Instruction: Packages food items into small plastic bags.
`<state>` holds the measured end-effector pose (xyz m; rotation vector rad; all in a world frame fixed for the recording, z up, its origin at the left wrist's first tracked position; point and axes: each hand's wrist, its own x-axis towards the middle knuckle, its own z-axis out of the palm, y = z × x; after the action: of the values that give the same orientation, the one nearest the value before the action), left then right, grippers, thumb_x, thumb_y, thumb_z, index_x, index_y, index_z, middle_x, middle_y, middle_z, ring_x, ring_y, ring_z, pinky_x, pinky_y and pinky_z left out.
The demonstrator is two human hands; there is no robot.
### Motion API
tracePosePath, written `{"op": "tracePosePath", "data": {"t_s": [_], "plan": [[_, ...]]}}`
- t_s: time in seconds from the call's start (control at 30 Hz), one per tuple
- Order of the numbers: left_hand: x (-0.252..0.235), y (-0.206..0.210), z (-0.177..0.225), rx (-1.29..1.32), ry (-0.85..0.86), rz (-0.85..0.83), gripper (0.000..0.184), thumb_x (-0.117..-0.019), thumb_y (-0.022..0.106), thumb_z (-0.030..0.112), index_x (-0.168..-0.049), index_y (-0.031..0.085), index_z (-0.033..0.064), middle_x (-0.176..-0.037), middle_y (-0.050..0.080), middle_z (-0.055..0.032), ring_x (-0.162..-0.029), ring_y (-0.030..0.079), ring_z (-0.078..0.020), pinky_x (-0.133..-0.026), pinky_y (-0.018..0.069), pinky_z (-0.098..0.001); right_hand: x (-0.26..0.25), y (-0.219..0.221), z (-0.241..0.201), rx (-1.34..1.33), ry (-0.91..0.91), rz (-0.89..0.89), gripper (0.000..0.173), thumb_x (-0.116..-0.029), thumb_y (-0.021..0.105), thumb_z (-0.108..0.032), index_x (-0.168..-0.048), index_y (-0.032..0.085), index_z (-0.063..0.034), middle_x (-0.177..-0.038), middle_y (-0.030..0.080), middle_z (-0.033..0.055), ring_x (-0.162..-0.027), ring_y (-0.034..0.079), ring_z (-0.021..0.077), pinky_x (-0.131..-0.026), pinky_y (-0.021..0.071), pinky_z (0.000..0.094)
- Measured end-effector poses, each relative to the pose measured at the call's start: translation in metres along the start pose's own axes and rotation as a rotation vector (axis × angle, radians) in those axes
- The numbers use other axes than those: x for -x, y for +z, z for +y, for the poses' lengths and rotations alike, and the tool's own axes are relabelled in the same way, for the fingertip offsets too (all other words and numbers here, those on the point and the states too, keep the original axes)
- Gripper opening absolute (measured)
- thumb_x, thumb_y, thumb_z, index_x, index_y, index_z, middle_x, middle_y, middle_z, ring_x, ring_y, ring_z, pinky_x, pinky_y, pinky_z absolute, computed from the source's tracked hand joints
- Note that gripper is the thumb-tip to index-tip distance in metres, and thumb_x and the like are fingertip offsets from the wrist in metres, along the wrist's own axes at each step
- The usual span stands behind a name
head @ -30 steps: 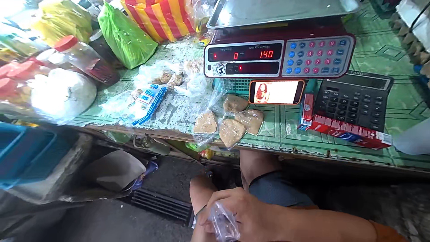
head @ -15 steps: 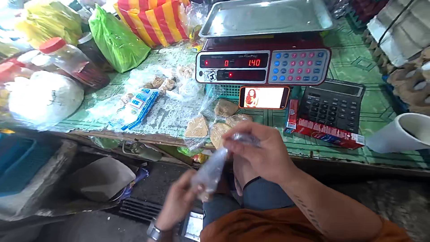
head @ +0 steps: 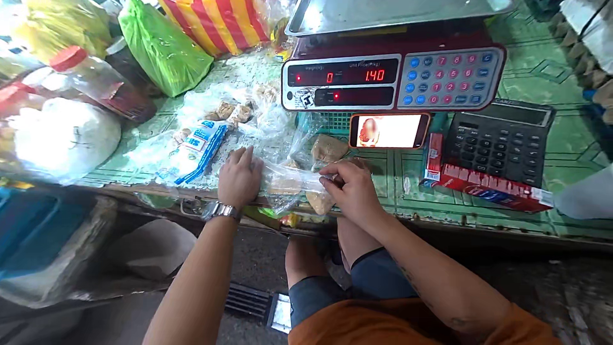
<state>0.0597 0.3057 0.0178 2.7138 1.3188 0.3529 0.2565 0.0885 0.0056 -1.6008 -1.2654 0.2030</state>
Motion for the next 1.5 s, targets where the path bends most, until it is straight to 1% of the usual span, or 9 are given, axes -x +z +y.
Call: {"op": "tracePosePath", "data": {"t_s": [0.23,0.33,0.47,0.63,0.73,0.93,1.13,1.43,1.5], "plan": [[-0.039,-0.055,0.015,0.195,-0.018,-0.108,0.071,-0.1083,0.029,0.057,-0.157,0.04,0.0066,-0.16,0.04,-0.0208,-0.149,0.037,-0.0389,-0.12,0.0275,-0.0642,0.0,0.0,0.001,-0.096,-0.01,0.061,0.015,-0.0921,0.074,-0.012,-0.107,0.075,-0.0081,-0.094,0.067,0.004,-0.065,0.057,0.0047,-0.058,0.0518,0.0197],[-0.05,-0.028,0.018,0.095,-0.072,-0.168,0.081,-0.106,0.027,0.062,-0.162,0.024,0.0035,-0.165,0.028,-0.0253,-0.152,0.028,-0.0435,-0.12,0.0231,-0.0681,0.0,0.0,-0.001,-0.072,-0.031,0.052,0.015,-0.0902,0.075,-0.01,-0.105,0.075,-0.0075,-0.1,0.069,0.0069,-0.07,0.061,0.0075,-0.062,0.0549,0.0218],[-0.042,0.004,0.024,-0.156,-0.014,-0.13,0.088,-0.103,0.022,0.069,-0.162,0.024,0.0031,-0.166,0.027,-0.0244,-0.155,0.019,-0.0444,-0.12,0.0149,-0.0717,0.001,-0.001,0.003,-0.123,-0.048,0.042,0.014,-0.089,0.075,-0.006,-0.103,0.075,-0.0068,-0.103,0.069,0.0072,-0.071,0.062,0.0077,-0.062,0.0566,0.0218],[-0.053,-0.009,0.011,0.032,-0.03,-0.294,0.088,-0.1048,0.023,0.066,-0.163,0.018,-0.0008,-0.167,0.018,-0.0285,-0.155,0.014,-0.0477,-0.12,0.0124,-0.0729,0.001,0.001,0.002,-0.161,-0.022,0.046,0.012,-0.0888,0.074,-0.006,-0.101,0.075,-0.008,-0.1,0.069,0.0048,-0.07,0.061,0.0056,-0.061,0.0551,0.0204],[-0.068,-0.021,0.001,0.085,-0.042,-0.244,0.088,-0.1042,0.025,0.067,-0.161,0.027,-0.0005,-0.164,0.025,-0.03,-0.153,0.019,-0.0507,-0.118,0.0165,-0.0744,0.003,0.002,0.003,-0.181,-0.026,0.036,0.01,-0.0903,0.072,-0.007,-0.099,0.076,-0.008,-0.099,0.069,0.0038,-0.071,0.061,0.0044,-0.061,0.0554,0.0196],[-0.051,0.0,0.008,-0.047,-0.102,-0.156,0.096,-0.0971,0.022,0.079,-0.166,0.015,0.013,-0.169,0.011,-0.0273,-0.155,0.004,-0.0514,-0.117,0.0037,-0.0781,0.007,0.001,0.003,-0.199,0.006,0.032,0.015,-0.0878,0.073,-0.001,-0.102,0.074,-0.006,-0.107,0.068,0.0069,-0.073,0.064,0.006,-0.062,0.0581,0.0203],[-0.057,-0.007,0.008,-0.094,-0.12,-0.224,0.091,-0.1,0.022,0.075,-0.167,0.01,0.0151,-0.17,0.008,-0.0262,-0.155,0.004,-0.0512,-0.115,0.004,-0.0805,0.006,0.0,0.003,-0.207,0.029,0.022,0.013,-0.0934,0.068,-0.01,-0.103,0.076,-0.006,-0.105,0.07,0.0073,-0.075,0.064,0.0056,-0.068,0.0576,0.0209],[-0.056,-0.019,0.027,-0.104,-0.02,-0.211,0.088,-0.1018,0.024,0.072,-0.165,0.022,0.0106,-0.17,0.007,-0.0267,-0.155,0.001,-0.0525,-0.112,-0.0009,-0.0837,0.003,-0.005,-0.003,-0.185,0.018,0.012,0.01,-0.0927,0.069,-0.006,-0.1,0.076,-0.0054,-0.104,0.07,0.0075,-0.075,0.065,0.006,-0.068,0.0582,0.021],[-0.049,-0.003,0.024,-0.113,0.003,-0.173,0.093,-0.0987,0.024,0.077,-0.159,0.036,0.0075,-0.168,0.017,-0.0258,-0.155,0.007,-0.053,-0.112,0.0024,-0.0848,0.008,-0.005,-0.001,-0.168,-0.001,0.009,0.011,-0.09,0.071,-0.003,-0.1,0.075,-0.0053,-0.104,0.069,0.0071,-0.074,0.064,0.0065,-0.064,0.0584,0.0211]]}}
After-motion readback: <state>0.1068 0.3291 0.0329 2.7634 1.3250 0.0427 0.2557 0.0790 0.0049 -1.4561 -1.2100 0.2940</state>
